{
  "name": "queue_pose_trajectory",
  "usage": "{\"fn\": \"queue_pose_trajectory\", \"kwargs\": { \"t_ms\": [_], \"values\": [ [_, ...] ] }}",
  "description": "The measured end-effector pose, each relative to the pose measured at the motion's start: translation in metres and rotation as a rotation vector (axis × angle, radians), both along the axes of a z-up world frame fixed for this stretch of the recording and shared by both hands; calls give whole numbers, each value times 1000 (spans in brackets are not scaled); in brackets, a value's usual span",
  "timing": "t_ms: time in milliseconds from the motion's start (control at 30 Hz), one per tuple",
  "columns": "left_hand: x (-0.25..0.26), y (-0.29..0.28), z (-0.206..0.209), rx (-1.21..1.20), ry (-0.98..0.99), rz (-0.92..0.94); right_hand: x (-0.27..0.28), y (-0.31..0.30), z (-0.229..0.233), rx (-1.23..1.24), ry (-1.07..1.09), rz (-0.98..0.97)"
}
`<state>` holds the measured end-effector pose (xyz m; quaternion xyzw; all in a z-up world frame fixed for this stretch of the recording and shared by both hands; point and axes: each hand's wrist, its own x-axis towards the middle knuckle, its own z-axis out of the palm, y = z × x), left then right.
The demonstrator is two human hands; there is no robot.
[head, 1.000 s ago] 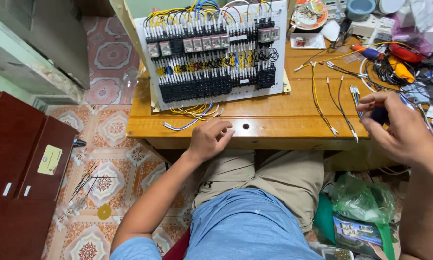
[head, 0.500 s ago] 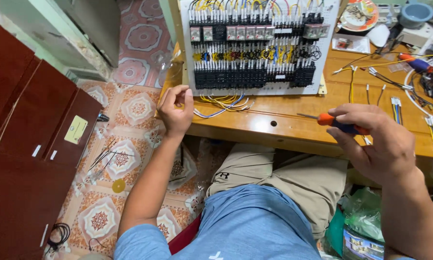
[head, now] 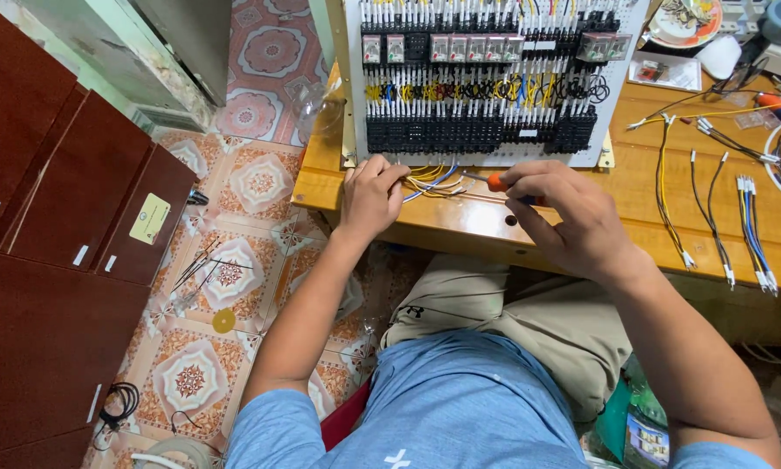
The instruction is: Wiring an electrical control panel by connecting wires to terminal blocks using a screwdriver.
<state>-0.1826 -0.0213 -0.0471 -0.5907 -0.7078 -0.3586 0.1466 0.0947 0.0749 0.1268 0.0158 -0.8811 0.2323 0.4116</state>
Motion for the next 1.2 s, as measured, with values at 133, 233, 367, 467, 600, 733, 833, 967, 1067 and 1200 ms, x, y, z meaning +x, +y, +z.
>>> {"fn": "queue_pose_trajectory", "kwargs": {
  "t_ms": [133, 233, 367, 467, 600, 733, 833, 967, 1067, 1200],
  "values": [
    [-3, 1, -4, -40, -88, -53, 2, 5, -4, -52, -12, -8],
    [-4, 4, -5, 68, -23, -51, 5, 8, -5, -51, -3, -31],
    [-4, 5, -10, 210, -8, -41, 7, 10, -7, -72, -24, -60],
    [-6, 6, -16, 266, -8, -34, 6, 7, -4, -83, -20, -57],
    [-3, 4, -5, 303, 20, -23, 3, 5, -3, -42, 31, -45],
    [-4, 5, -9, 326, 31, -36, -7, -5, 3, -57, 44, -50],
    [-1, 2, 1, 319, 18, -73, -24, -9, -5, -20, 83, -10],
    [1, 3, 2, 376, 34, -100, -54, -18, -16, 47, 121, 15],
    [3, -2, 15, 351, 48, -134, -72, -17, -25, 104, 116, 18],
    [3, -4, 20, 308, 29, -184, -86, -16, -32, 126, 114, 7]
  ]
}}
